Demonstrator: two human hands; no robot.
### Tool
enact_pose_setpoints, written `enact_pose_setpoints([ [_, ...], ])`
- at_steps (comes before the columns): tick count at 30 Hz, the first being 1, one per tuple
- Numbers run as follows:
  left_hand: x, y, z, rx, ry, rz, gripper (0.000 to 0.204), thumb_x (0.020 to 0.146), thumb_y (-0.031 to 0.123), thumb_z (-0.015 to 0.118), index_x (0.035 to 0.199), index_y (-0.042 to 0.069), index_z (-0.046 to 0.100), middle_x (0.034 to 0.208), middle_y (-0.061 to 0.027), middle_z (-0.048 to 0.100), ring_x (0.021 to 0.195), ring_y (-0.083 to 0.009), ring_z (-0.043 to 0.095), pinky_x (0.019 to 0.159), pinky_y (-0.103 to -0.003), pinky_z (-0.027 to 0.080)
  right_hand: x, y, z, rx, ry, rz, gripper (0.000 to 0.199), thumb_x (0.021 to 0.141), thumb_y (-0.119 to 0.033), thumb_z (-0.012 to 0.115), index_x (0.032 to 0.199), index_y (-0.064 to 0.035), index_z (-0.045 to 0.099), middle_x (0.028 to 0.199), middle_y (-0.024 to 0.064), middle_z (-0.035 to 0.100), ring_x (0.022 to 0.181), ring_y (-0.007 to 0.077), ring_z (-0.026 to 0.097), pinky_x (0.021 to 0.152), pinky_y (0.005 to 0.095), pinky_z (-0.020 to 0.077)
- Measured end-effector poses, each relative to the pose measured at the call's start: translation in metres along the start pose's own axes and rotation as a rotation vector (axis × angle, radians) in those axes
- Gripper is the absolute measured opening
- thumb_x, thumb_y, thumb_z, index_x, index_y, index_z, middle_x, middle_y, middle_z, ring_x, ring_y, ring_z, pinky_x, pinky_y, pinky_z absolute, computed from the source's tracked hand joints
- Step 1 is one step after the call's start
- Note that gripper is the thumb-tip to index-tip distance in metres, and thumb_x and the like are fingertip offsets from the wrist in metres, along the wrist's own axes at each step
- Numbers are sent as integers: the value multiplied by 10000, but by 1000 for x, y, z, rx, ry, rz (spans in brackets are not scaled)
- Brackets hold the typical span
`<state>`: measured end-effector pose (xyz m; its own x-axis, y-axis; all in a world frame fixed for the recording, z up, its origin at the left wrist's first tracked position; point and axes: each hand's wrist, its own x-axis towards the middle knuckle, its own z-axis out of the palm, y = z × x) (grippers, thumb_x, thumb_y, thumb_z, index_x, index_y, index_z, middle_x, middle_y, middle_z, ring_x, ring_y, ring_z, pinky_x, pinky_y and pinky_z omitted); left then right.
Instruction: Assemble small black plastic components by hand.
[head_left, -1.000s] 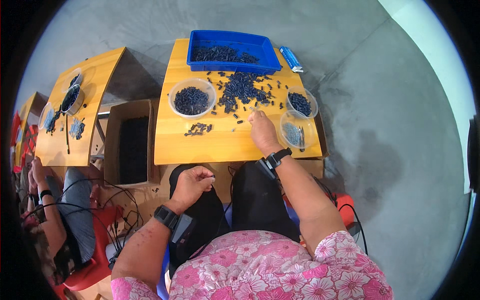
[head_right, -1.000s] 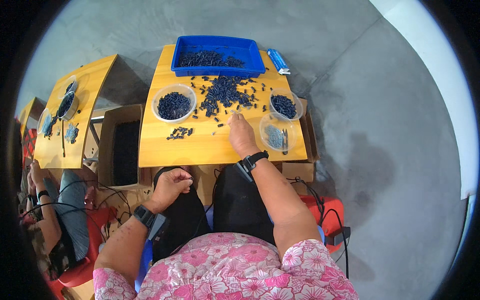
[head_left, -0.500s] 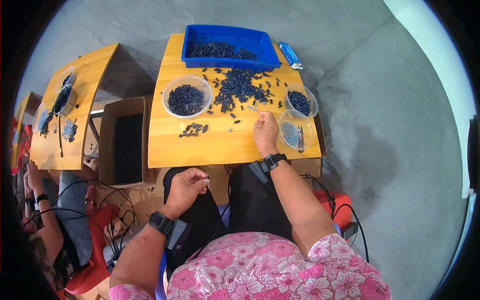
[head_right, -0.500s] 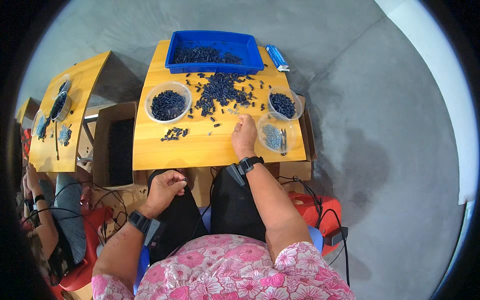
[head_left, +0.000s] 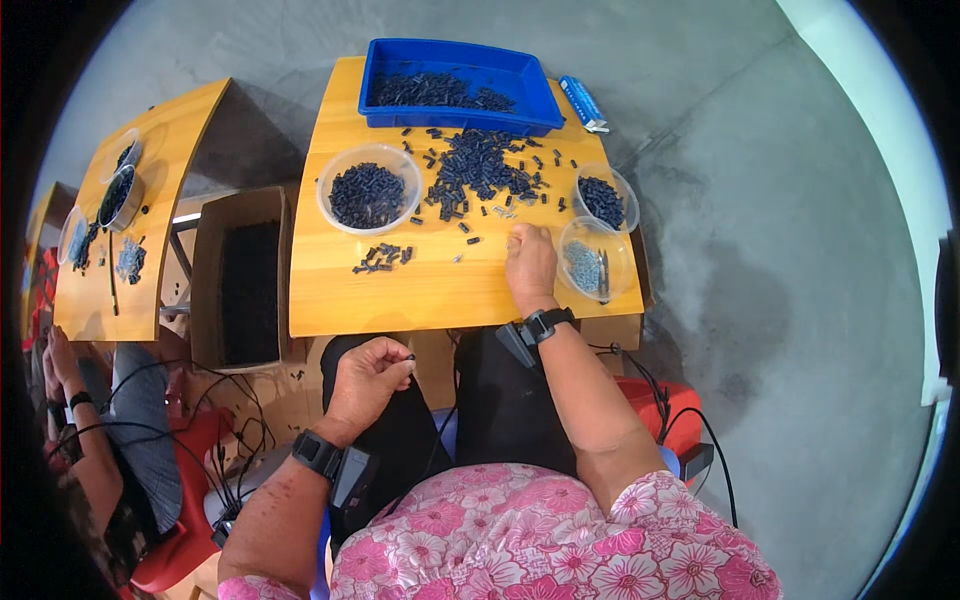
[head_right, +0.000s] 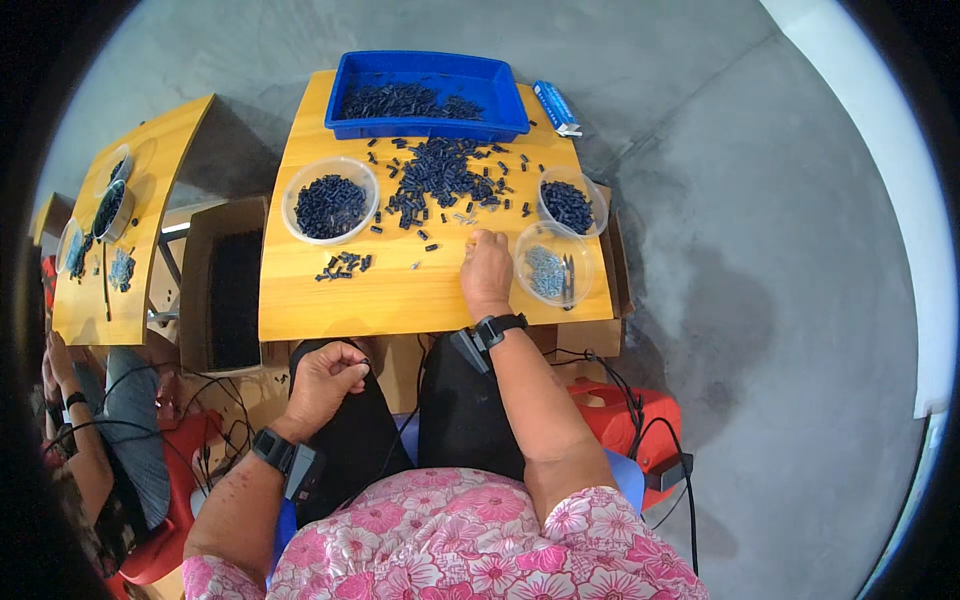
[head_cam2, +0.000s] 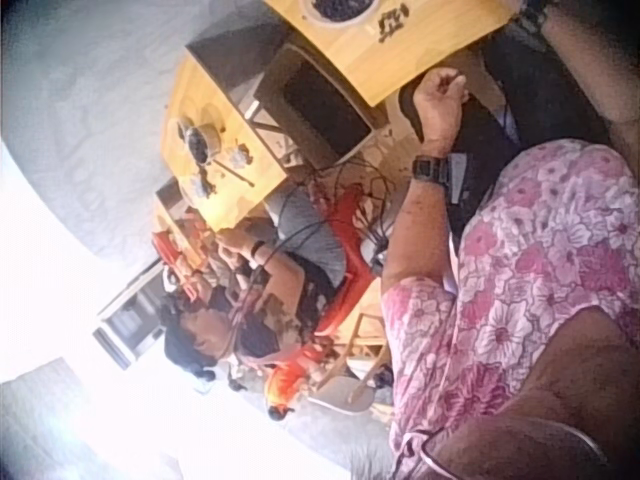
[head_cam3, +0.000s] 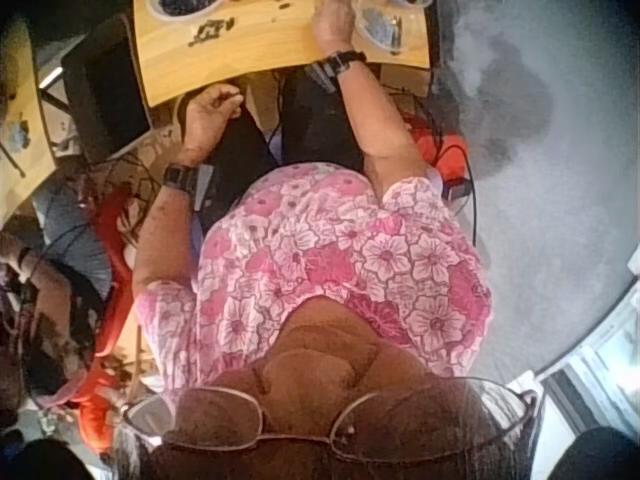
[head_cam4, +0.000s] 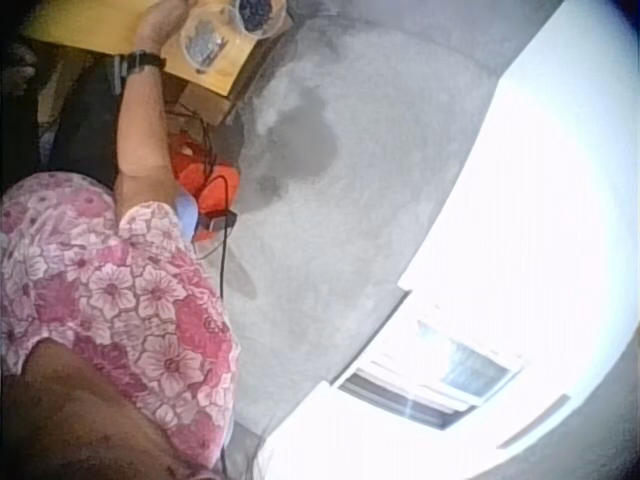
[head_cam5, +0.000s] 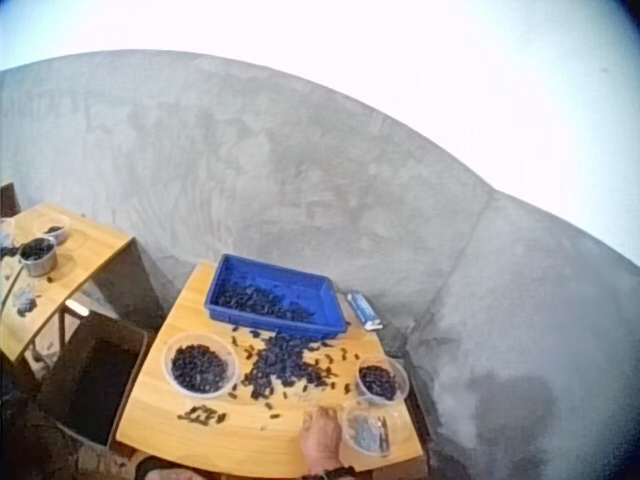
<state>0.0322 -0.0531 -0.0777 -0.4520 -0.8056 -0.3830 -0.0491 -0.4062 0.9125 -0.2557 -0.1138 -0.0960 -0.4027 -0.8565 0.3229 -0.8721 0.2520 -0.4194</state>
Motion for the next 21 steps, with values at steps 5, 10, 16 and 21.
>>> enact_pose_setpoints([
  [5, 0, -2, -1, 21, -4, 27, 28, 871, -7, 644, 893, -4, 627, 760, -16, 623, 652, -70, 590, 594, -213, 504, 1, -6, -2, -45, -90, -35, 150, 836, -53, 556, 974, -18, 604, 937, 199, 579, 901, 384, 593, 778, 454, 500],
  [10, 2, -4, -2, 38, -14, 15, 35, 875, -2, 642, 905, 5, 627, 785, -17, 627, 675, -73, 597, 615, -215, 517, -4, -12, 1, -172, -121, -162, 152, 813, -34, 542, 953, -14, 600, 915, 193, 575, 879, 373, 590, 769, 457, 501],
  [16, 1, -2, -3, 74, -34, 7, 42, 883, 13, 641, 921, 11, 622, 810, -12, 626, 696, -74, 598, 640, -218, 531, -10, -18, -6, -201, -84, -269, 170, 767, 16, 550, 926, -23, 595, 905, 190, 572, 864, 366, 577, 771, 439, 502],
  [21, 1, -4, -3, 75, -28, 43, 44, 867, 17, 654, 896, -3, 628, 774, -28, 632, 669, -80, 601, 620, -221, 516, -9, -17, -9, -178, -137, -256, 225, 769, 45, 530, 951, -64, 604, 893, 163, 579, 881, 370, 569, 784, 458, 469],
])
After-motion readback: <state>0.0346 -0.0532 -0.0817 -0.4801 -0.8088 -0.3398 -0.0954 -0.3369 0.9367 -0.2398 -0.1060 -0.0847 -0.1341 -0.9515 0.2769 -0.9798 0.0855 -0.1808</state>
